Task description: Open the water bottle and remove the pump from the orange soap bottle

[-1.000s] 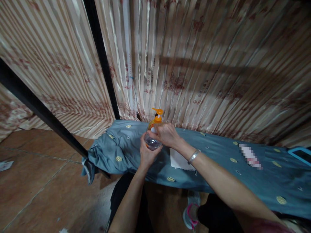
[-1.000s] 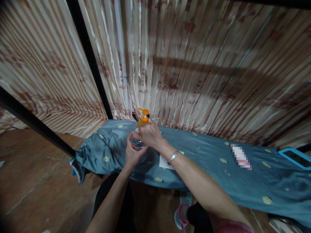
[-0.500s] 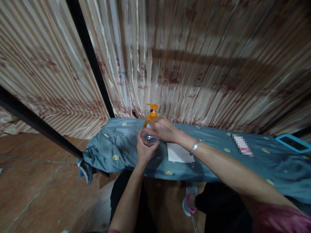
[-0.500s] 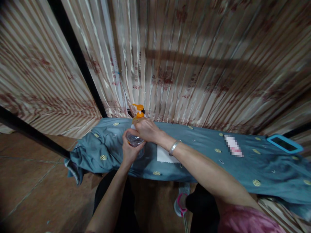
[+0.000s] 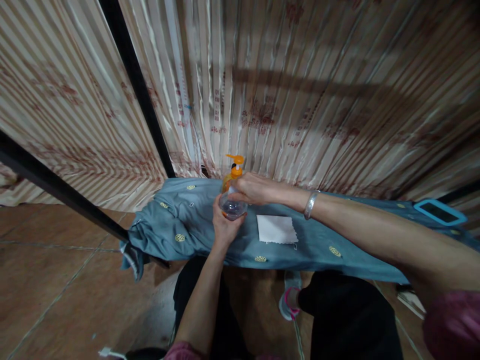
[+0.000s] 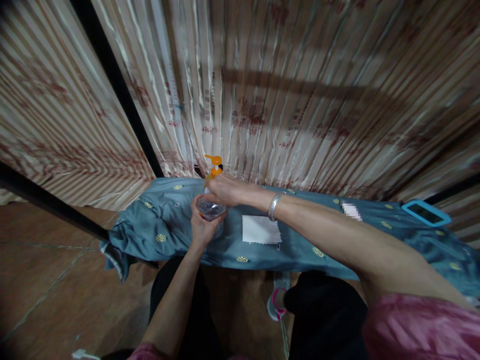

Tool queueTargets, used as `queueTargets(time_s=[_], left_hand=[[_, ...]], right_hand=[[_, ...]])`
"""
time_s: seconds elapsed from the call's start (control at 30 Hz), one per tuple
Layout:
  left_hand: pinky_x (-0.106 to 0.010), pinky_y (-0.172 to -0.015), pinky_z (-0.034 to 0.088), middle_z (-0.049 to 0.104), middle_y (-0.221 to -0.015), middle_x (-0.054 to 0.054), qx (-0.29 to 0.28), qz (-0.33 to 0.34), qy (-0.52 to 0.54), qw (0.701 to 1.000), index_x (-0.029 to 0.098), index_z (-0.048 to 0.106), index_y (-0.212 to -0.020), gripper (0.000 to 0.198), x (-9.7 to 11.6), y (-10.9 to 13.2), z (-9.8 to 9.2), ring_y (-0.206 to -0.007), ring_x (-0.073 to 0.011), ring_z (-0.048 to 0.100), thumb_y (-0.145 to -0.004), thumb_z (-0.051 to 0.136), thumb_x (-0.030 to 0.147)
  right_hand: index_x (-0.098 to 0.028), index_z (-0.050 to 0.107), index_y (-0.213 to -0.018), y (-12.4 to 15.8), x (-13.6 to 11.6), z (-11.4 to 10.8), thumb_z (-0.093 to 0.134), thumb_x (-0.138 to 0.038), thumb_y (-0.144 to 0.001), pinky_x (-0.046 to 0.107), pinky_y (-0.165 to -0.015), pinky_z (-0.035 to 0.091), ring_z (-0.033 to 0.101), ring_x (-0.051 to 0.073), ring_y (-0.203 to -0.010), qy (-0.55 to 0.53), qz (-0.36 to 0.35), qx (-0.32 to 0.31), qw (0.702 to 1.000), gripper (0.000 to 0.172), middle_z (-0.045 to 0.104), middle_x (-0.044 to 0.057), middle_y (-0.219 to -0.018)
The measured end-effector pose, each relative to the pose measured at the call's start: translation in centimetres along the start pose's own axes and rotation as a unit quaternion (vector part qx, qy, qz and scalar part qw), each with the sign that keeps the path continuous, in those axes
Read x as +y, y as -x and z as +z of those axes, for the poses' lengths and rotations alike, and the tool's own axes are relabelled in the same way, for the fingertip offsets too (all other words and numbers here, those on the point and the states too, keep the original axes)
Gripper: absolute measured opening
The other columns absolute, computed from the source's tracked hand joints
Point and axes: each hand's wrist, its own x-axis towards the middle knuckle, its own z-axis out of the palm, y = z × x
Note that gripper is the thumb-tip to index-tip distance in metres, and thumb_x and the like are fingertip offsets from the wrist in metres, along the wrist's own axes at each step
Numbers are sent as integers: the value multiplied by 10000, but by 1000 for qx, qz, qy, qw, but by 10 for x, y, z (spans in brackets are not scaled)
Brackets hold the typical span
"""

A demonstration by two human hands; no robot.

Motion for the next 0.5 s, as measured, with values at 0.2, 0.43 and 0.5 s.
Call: queueTargets(time_s=[0.2,0.43,0.5], left_hand=[[-521,-1202,600,722,-1479,-142,12,4,-1,1000,260,546,-1497,1022,-6,3,4,-1367,-349,737,-603,1033,353],[-543,-1202,596,728,-1454,-148,14,9,5,1000,255,541,-1506,1029,-11,3,5,-1358,-360,736,-609,1029,373],[-539,-1185,607,731,-1452,-140,15,7,1,1000,267,539,-1508,1019,-11,1,3,-1342,-357,745,-620,1023,390]], right_hand=[[-96,764,-1311,3,0,-12,617,-275,-1158,389,-1011,598,786,243,-1199,10,-29,-22,999,278,830,146,-1289],[-121,743,-1391,6,1,-15,645,-236,-1141,394,-1066,585,769,246,-1274,5,-52,-30,998,292,812,128,-1370],[-118,726,-1424,4,-2,-12,662,-321,-1142,423,-1067,592,771,270,-1281,10,-33,-11,999,354,815,144,-1361]])
